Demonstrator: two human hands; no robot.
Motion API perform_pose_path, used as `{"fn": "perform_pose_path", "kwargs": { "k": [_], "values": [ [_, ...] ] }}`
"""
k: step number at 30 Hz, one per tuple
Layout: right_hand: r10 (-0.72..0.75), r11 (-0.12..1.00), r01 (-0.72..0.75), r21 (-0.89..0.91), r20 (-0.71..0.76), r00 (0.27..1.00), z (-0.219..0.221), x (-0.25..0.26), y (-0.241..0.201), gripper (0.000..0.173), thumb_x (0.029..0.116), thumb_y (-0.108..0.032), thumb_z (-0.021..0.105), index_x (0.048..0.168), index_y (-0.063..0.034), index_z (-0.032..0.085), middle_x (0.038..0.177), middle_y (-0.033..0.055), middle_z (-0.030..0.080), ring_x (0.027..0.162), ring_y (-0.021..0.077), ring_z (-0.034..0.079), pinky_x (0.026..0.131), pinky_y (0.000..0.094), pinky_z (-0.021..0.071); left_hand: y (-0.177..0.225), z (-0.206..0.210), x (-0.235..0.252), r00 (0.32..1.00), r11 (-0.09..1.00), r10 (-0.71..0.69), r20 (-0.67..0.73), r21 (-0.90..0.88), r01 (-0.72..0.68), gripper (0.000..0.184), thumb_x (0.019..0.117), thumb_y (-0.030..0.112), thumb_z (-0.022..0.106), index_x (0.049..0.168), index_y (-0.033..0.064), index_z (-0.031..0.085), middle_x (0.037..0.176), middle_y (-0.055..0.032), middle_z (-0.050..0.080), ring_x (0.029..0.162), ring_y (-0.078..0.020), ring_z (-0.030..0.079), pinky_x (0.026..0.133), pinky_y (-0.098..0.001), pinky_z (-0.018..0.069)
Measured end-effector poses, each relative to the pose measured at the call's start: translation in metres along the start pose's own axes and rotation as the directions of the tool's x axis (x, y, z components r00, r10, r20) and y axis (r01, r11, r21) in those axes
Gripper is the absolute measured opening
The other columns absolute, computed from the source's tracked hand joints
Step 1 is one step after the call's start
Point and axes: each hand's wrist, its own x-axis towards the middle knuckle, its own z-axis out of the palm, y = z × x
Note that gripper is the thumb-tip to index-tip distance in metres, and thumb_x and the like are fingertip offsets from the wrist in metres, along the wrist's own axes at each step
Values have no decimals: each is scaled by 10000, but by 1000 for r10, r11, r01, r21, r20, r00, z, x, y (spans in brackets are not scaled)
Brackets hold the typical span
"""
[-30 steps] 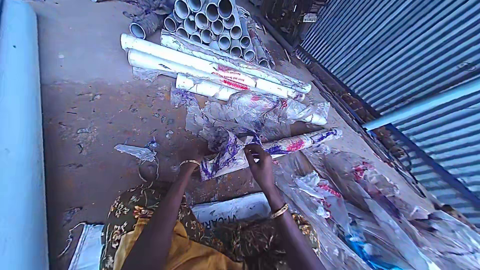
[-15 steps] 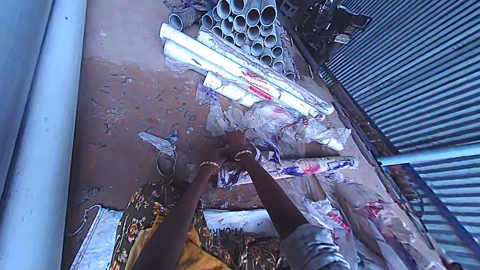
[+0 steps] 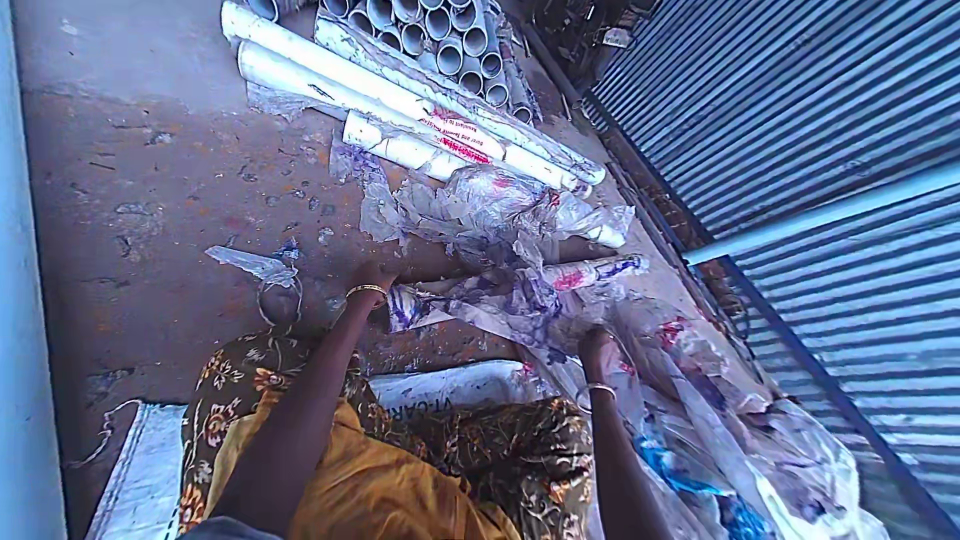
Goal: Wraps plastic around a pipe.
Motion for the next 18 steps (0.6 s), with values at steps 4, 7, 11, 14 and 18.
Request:
{"fn": "perform_pose_path", "kwargs": {
  "k": [4,7,11,14,18],
  "values": [
    [118,979,-156,129,259,958,67,17,53,337,1028,-117,543,1276,106,590,1281,325,619,1182,430,632,987,566,491,0,1,-9,999,999,-39,-27,-12,39,470,1046,291,608,1309,-99,584,1316,-302,607,1235,-401,598,1069,-558,427],
    [83,940,-77,331,-4,997,35,9,8,409,1023,-70,536,1408,64,535,1373,356,557,1300,493,538,1064,606,419,3,-9,-14,999,995,-43,-27,86,45,539,1049,313,594,1391,-98,531,1423,-301,551,1383,-414,501,1142,-576,365],
    [-351,828,461,318,-347,870,-12,9,-99,309,1009,-64,551,1261,81,654,1255,351,630,1199,506,598,1041,591,435,15,-18,-18,1000,986,-28,14,167,25,474,1067,314,555,1327,-81,594,1407,-294,567,1382,-413,501,1134,-589,360],
    [-717,667,728,157,-131,685,-20,0,-196,227,996,-83,624,1165,35,721,1335,285,613,1293,485,530,1059,622,409,18,-17,-10,998,980,-41,50,196,30,494,1059,359,558,1318,-57,620,1416,-280,570,1390,-410,494,1134,-602,355],
    [-775,471,866,-169,390,498,37,14,-275,305,979,-251,676,1156,-9,735,1585,242,407,1540,459,201,1169,744,123,15,-22,-1,995,986,-55,79,164,42,541,1067,376,541,1394,-54,557,1451,-275,541,1404,-399,483,1139,-590,361]
  ]
}}
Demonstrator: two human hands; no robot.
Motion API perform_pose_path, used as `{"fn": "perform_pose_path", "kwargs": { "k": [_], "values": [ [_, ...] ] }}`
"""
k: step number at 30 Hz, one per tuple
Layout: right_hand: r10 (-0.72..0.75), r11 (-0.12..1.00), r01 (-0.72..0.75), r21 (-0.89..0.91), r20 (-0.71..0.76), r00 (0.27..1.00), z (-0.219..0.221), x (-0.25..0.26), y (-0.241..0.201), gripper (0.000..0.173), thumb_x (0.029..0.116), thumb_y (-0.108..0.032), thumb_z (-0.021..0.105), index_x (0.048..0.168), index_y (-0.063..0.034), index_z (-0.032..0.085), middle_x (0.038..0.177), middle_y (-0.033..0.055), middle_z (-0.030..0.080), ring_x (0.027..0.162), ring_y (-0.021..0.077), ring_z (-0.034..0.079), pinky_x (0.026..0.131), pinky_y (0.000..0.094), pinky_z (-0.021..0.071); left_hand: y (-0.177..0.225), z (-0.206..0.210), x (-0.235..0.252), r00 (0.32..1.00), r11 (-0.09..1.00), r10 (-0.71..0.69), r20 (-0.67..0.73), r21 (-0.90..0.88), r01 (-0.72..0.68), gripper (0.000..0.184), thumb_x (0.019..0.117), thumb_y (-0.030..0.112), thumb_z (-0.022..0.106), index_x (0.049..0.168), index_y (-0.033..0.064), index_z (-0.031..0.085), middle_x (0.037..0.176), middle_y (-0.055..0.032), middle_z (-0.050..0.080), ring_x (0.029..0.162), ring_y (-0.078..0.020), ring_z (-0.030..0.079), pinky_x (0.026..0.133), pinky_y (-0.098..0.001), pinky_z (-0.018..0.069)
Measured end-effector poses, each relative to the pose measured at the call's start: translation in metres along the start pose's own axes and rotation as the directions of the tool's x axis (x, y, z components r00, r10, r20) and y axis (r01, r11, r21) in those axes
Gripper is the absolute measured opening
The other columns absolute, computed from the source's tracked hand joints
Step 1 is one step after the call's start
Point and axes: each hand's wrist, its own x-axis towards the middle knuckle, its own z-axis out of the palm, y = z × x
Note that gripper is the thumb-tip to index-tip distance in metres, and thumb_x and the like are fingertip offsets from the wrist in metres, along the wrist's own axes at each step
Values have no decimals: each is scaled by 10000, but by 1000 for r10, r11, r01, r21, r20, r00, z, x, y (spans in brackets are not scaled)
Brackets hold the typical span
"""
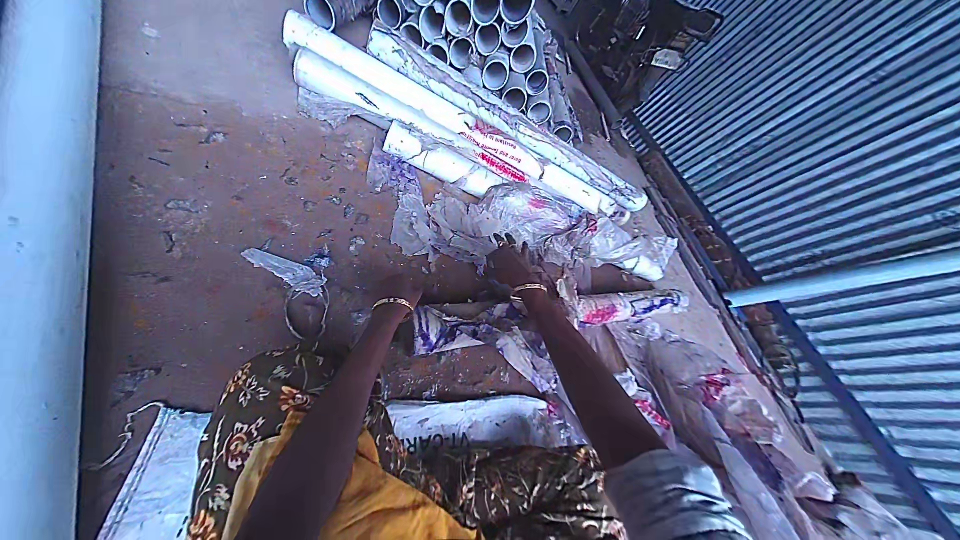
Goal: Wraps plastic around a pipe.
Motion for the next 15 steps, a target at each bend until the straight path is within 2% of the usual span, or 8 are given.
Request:
{"fn": "perform_pose_path", "kwargs": {
  "k": [2,4,6,10,13,15],
  "values": [
    [46,994,-31,-103,144,989,9,21,-5,374,985,-273,661,1214,18,705,1521,255,485,1534,467,218,1155,785,53,-4,-3,3,1000,1000,7,7,-15,-7,544,1071,370,539,1409,-57,542,1448,-279,542,1400,-400,488,1147,-575,359],
    [120,990,-104,-90,189,975,8,24,-5,428,1012,-306,629,1246,49,671,1458,268,540,1486,464,327,1158,776,68,-7,-3,6,1000,1000,12,1,-16,-12,540,1065,378,550,1395,-49,560,1429,-274,561,1383,-401,505,1139,-578,370],
    [168,986,-166,-28,124,978,4,16,8,477,1036,-354,587,1233,73,663,1407,294,566,1427,475,411,1148,772,125,-8,0,10,1000,1000,17,-1,-8,-17,545,1055,393,566,1385,-41,572,1410,-272,576,1364,-407,521,1121,-597,380],
    [314,943,-295,154,-120,942,-15,-41,47,586,1057,-416,544,1272,126,601,1417,349,524,1410,513,414,1148,745,195,-5,6,11,1000,1000,3,4,2,-3,541,1053,391,575,1303,-88,613,1354,-308,597,1318,-436,549,1092,-608,398],
    [497,843,-402,357,-232,836,-14,-102,87,636,1055,-433,543,1319,146,555,1430,387,487,1388,530,428,1144,681,276,-5,9,11,1000,1000,-27,7,10,27,533,1054,382,577,1254,-110,627,1310,-323,608,1262,-439,580,1062,-594,424],
    [621,737,-429,522,-274,734,6,-144,115,618,1052,-377,567,1371,150,514,1402,406,498,1356,531,465,1137,633,326,-8,12,12,999,999,-39,12,1,39,527,1061,374,563,1262,-110,614,1286,-320,611,1201,-425,609,1033,-573,450]
  ]
}}
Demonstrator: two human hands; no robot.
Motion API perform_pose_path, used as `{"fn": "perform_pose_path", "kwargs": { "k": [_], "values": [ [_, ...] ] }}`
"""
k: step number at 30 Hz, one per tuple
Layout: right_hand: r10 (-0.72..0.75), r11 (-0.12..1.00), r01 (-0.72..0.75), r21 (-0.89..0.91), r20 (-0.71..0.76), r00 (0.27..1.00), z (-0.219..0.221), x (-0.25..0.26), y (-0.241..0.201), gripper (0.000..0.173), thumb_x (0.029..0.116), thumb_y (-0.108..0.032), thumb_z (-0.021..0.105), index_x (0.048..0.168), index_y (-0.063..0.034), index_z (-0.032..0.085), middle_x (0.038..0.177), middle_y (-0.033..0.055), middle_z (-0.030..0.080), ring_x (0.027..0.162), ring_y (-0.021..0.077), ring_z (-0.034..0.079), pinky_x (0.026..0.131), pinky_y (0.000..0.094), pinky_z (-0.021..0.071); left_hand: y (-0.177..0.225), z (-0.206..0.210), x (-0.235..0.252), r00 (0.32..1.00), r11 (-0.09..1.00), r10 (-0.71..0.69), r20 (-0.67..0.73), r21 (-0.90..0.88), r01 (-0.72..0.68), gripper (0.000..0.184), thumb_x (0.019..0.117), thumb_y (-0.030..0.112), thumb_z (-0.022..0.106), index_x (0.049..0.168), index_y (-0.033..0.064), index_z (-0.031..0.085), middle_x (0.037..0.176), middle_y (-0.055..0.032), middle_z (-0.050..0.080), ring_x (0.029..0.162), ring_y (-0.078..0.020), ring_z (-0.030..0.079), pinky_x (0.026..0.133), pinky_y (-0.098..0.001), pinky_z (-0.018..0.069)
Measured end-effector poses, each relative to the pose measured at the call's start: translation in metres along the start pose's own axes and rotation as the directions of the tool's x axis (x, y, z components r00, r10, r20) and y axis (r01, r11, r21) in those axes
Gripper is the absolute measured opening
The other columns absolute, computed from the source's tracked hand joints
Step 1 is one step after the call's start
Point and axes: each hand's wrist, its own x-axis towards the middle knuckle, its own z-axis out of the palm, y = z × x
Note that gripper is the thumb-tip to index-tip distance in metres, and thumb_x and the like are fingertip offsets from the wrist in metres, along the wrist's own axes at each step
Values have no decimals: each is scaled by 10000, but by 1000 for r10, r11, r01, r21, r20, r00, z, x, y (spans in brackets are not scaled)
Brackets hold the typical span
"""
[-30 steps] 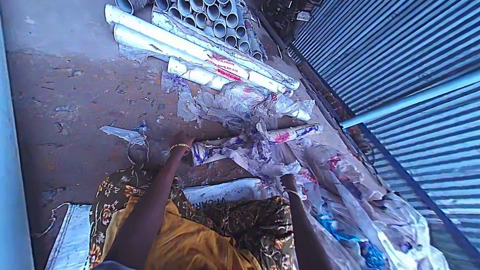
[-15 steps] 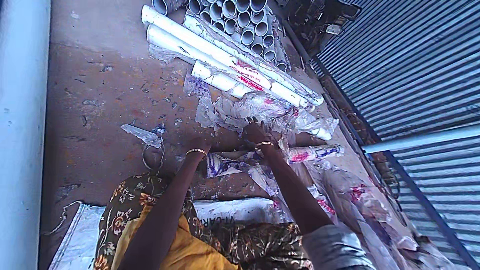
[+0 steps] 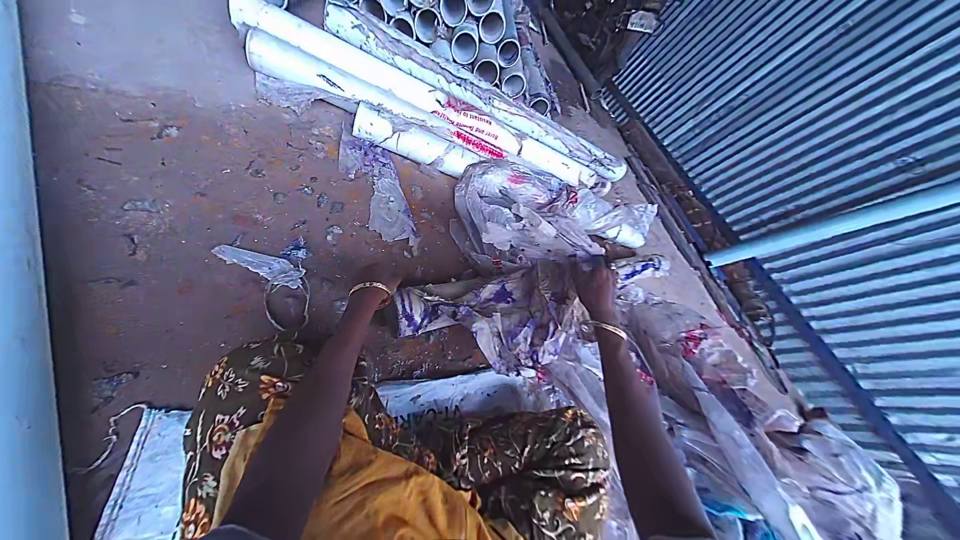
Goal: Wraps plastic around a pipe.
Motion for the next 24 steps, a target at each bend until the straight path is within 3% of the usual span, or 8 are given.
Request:
{"fn": "perform_pose_path", "kwargs": {
  "k": [4,5,7,9,14,16,18,24],
  "values": [
    [352,870,-304,389,-55,934,11,-58,88,495,1079,-262,533,1322,169,545,1317,379,564,1248,438,548,1071,540,384,-5,3,-6,999,998,13,36,-64,-11,544,1082,371,523,1325,-114,561,1344,-323,569,1217,-408,598,1049,-545,448],
    [457,753,-399,523,21,889,22,-72,104,483,1092,-265,506,1305,168,530,1267,352,558,1129,380,550,962,504,416,-6,6,-8,999,994,16,37,-112,-12,547,1083,364,524,1352,-112,545,1370,-324,552,1242,-412,583,1057,-548,445],
    [550,435,-573,695,298,780,43,-97,129,545,1110,-323,434,1494,60,387,1452,304,470,1252,384,540,1002,521,458,-8,14,-13,999,971,2,36,-237,7,543,1087,351,519,1396,-95,511,1411,-322,514,1261,-415,562,1044,-552,453],
    [519,313,-641,700,440,733,64,-115,140,490,1114,-324,409,1455,27,439,1346,253,536,1127,325,599,919,471,515,-11,20,-11,998,938,-37,52,-344,52,556,1091,375,504,1430,-65,488,1427,-314,498,1240,-407,568,1018,-541,472],
    [342,754,-528,391,454,823,70,-133,115,346,1101,-211,480,1150,93,639,981,188,686,783,186,664,731,344,550,-23,29,1,972,798,-128,195,-562,218,613,1100,466,406,1438,-41,478,1395,-289,539,1195,-352,585,1023,-461,446],
    [261,914,-350,205,362,895,67,-132,90,328,1068,-215,546,1131,73,689,1037,239,714,931,321,701,878,504,532,-25,30,5,965,731,-127,230,-635,248,619,1104,449,401,1456,-58,448,1452,-294,494,1291,-363,536,1081,-465,418],
    [141,962,-194,191,260,955,58,-138,53,312,1057,-194,561,1127,80,693,1049,277,704,996,413,678,919,598,482,-23,33,10,969,685,-141,201,-687,242,555,1101,383,455,1466,-36,440,1478,-281,465,1327,-363,504,1089,-479,417],
    [-240,890,135,436,195,951,80,-185,-34,290,1018,-148,595,1167,77,701,999,233,734,909,353,722,863,520,556,-20,48,9,989,599,-145,28,-793,110,453,1073,162,545,1453,-65,447,1473,-255,477,1305,-308,506,1075,-455,422]
  ]
}}
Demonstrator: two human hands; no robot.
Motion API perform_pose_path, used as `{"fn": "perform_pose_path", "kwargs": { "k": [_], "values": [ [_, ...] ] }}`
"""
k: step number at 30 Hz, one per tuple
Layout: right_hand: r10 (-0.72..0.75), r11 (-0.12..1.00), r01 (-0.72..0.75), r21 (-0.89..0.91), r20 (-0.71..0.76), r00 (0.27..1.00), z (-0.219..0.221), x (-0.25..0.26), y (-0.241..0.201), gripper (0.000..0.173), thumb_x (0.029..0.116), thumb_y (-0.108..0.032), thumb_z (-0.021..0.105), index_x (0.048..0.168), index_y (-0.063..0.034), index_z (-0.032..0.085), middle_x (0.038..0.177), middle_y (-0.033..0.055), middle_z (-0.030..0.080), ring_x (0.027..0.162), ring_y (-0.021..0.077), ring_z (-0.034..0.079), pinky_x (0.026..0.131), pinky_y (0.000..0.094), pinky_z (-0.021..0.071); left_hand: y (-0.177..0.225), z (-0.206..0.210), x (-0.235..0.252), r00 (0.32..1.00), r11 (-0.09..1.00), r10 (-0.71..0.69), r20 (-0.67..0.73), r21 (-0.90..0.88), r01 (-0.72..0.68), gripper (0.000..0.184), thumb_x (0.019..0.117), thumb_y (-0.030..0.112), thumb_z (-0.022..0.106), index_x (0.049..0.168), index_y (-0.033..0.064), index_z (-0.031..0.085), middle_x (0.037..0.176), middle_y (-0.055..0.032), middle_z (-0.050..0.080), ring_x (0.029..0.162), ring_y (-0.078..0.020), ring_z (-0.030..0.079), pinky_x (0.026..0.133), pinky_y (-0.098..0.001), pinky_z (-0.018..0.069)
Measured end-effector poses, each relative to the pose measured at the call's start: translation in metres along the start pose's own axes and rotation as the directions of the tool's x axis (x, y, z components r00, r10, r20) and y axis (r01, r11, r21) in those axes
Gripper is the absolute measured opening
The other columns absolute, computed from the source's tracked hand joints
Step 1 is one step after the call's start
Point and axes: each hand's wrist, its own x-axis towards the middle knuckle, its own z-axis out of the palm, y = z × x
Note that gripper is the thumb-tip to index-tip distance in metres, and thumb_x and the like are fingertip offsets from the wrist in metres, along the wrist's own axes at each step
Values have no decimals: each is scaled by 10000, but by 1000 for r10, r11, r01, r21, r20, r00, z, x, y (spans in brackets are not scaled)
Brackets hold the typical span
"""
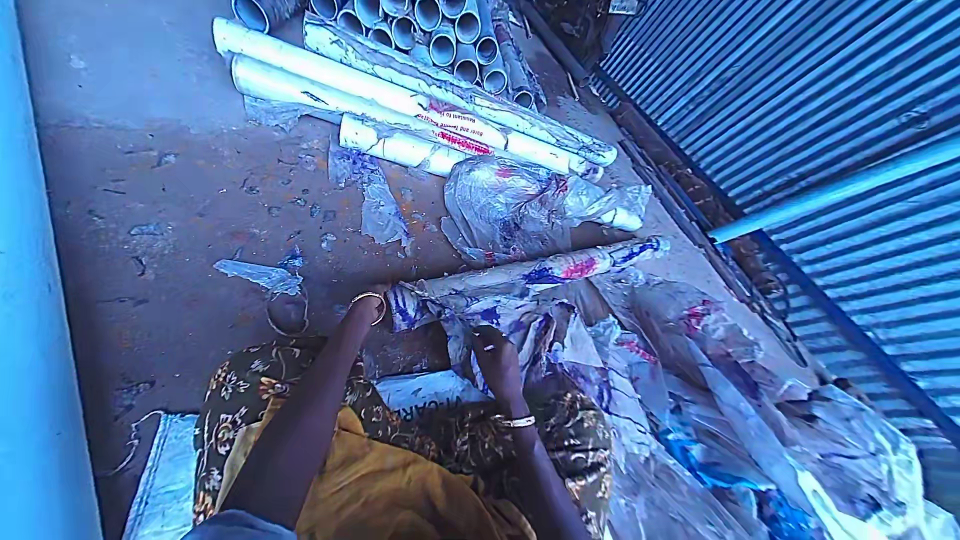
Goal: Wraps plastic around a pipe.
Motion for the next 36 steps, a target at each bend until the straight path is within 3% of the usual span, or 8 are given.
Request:
{"fn": "perform_pose_path", "kwargs": {
  "k": [3,7,10,14,22,27,31,36],
  "values": [
    [-30,998,25,56,79,996,22,-11,-13,294,1004,-143,598,1171,73,708,1039,241,732,966,365,715,906,532,544,12,1,-6,992,989,119,-33,94,-115,461,1057,162,579,1415,-112,484,1481,-279,487,1378,-337,477,1143,-476,370],
    [-26,997,15,82,140,990,27,-24,-5,293,1004,-117,593,1183,90,698,1065,257,726,986,384,708,919,529,533,20,-4,-1,953,915,302,-36,289,-280,389,1021,135,643,1294,-136,586,1350,-332,573,1289,-399,538,1112,-509,388],
    [17,997,-28,74,144,989,21,-30,13,284,1013,-126,584,1167,77,708,1084,248,729,1015,368,714,934,518,542,21,-9,5,963,876,269,26,409,-255,431,1023,163,646,1348,-108,568,1380,-318,566,1312,-390,536,1120,-497,388],
    [68,994,-80,81,139,988,18,-31,24,268,1010,-137,611,1143,73,708,1039,234,729,946,354,711,904,519,538,18,-12,4,962,852,270,37,456,-257,428,1011,166,667,1319,-120,584,1357,-324,580,1304,-413,540,1122,-529,384],
    [-20,996,9,84,133,991,36,-10,-10,248,998,-90,604,1131,89,712,994,225,735,878,334,716,846,476,559,18,-14,18,968,865,247,50,439,-243,441,1024,252,658,1308,-82,612,1301,-307,614,1220,-412,587,1067,-552,424],
    [-55,986,42,163,76,996,66,43,-41,318,972,-86,655,1241,83,658,1169,245,704,955,321,721,870,448,571,25,-13,16,974,896,224,15,389,-212,430,1000,193,676,1326,-72,586,1275,-306,618,1177,-416,601,1032,-563,449],
    [-7,999,8,-37,31,999,98,82,-59,452,956,-229,708,1330,13,629,1222,248,676,1046,378,685,923,529,525,21,-14,18,959,894,280,30,357,-272,412,1067,267,573,1278,-82,627,1243,-332,626,1160,-458,602,1009,-608,442],
    [119,948,-95,-304,62,991,117,105,-82,518,1005,-417,619,1359,-41,591,1232,224,672,1131,380,668,928,548,518,29,-13,22,975,858,222,28,469,-209,454,1063,335,575,1251,-71,648,1280,-305,629,1235,-429,592,1062,-593,426]
  ]
}}
